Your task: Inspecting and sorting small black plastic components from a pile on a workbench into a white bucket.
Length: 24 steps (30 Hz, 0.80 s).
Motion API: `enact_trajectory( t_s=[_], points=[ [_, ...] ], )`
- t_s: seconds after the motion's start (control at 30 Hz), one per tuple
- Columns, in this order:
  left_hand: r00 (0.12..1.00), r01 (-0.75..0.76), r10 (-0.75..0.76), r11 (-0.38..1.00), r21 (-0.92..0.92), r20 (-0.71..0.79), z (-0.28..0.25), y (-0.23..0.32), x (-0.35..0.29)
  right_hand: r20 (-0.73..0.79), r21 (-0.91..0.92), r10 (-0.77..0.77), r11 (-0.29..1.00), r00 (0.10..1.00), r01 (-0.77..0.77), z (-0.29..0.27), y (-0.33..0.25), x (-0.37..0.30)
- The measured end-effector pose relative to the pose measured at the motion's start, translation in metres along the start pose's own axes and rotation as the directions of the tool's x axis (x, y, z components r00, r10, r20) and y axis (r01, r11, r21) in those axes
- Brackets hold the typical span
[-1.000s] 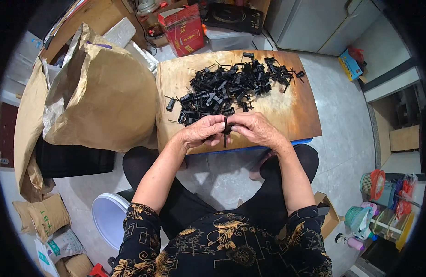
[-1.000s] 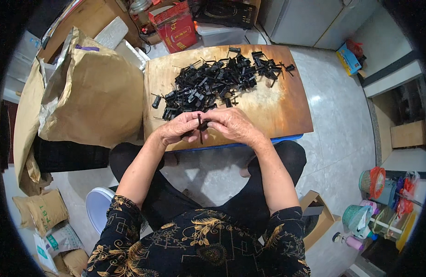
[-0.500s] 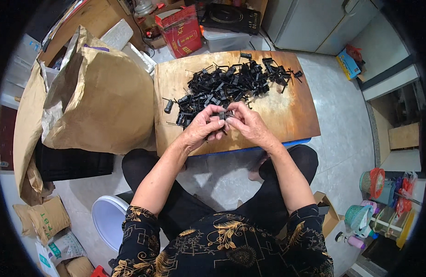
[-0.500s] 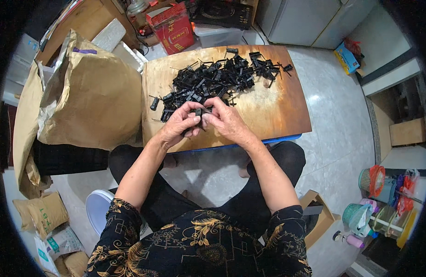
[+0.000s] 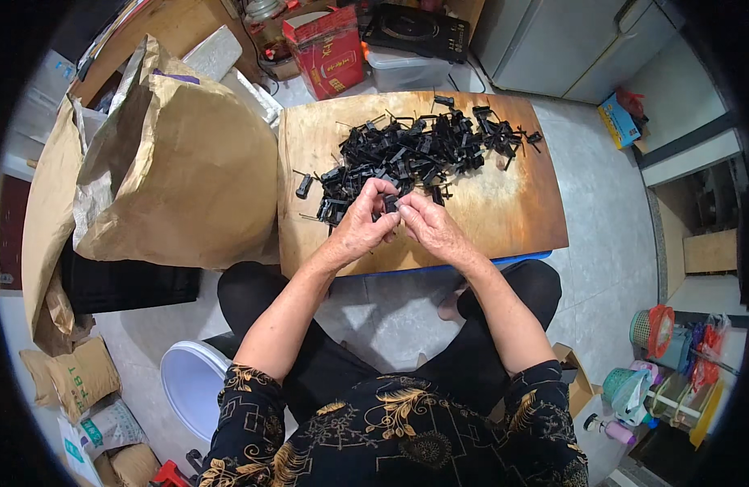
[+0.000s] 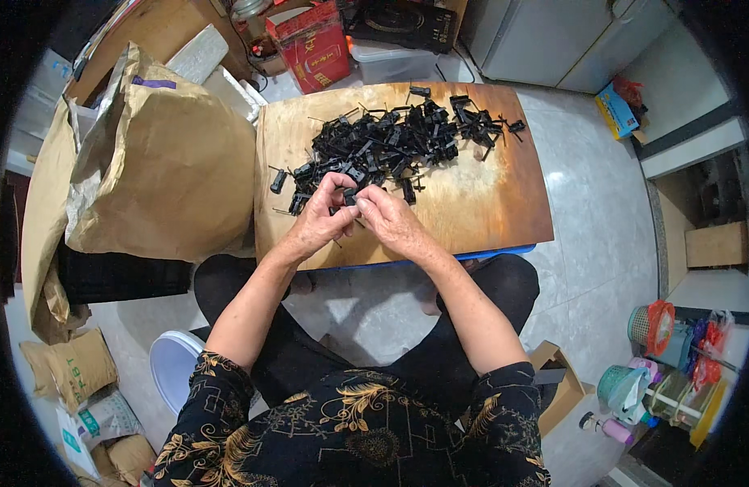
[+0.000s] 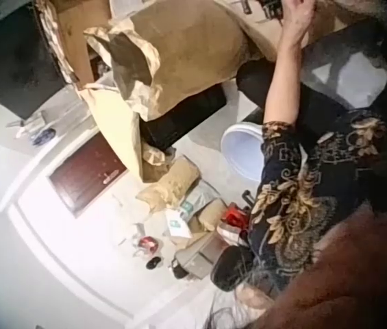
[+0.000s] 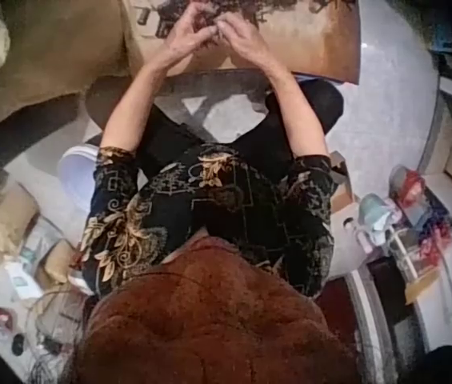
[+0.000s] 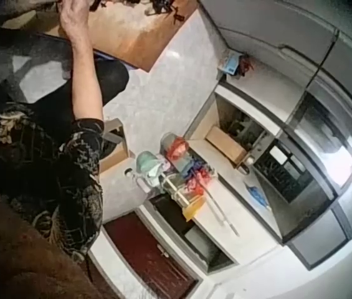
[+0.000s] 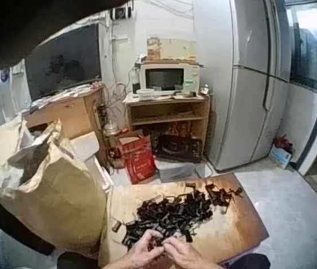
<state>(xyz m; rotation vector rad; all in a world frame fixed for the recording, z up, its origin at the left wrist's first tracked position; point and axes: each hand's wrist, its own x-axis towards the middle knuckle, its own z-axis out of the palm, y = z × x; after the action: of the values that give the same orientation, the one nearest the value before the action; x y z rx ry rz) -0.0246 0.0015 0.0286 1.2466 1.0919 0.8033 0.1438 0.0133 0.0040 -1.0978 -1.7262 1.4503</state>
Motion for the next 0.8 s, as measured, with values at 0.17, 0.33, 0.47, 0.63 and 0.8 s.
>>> enact_trajectory(
  t_s=[0.17, 0.33, 0.47, 0.63, 0.8],
  points=[
    [1.0, -0.026, 0.026, 0.999, 0.025, 0.002, -0.001, -0.006, 0.003, -0.008, -0.071, 0.004, 0.997, 1.0, -0.004, 0.002, -0.005, 0.0],
    [0.997, -0.061, 0.063, 0.997, 0.05, -0.041, 0.001, -0.016, 0.007, -0.05, -0.112, -0.016, 0.994, 0.999, 0.011, 0.007, 0.001, 0.003],
    [0.988, -0.087, 0.121, 0.949, 0.303, -0.096, 0.004, -0.023, 0.008, -0.091, -0.133, -0.017, 0.991, 0.996, 0.004, 0.013, 0.003, 0.002],
    [0.918, -0.233, 0.359, 0.831, 0.505, -0.167, 0.011, -0.032, 0.008, -0.173, -0.175, -0.073, 0.984, 0.982, 0.043, 0.023, 0.014, 0.002],
    [0.92, -0.22, 0.336, 0.868, 0.445, -0.202, 0.006, -0.032, 0.016, -0.176, -0.037, -0.029, 0.999, 0.984, 0.023, 0.017, 0.013, 0.011]
  ],
)
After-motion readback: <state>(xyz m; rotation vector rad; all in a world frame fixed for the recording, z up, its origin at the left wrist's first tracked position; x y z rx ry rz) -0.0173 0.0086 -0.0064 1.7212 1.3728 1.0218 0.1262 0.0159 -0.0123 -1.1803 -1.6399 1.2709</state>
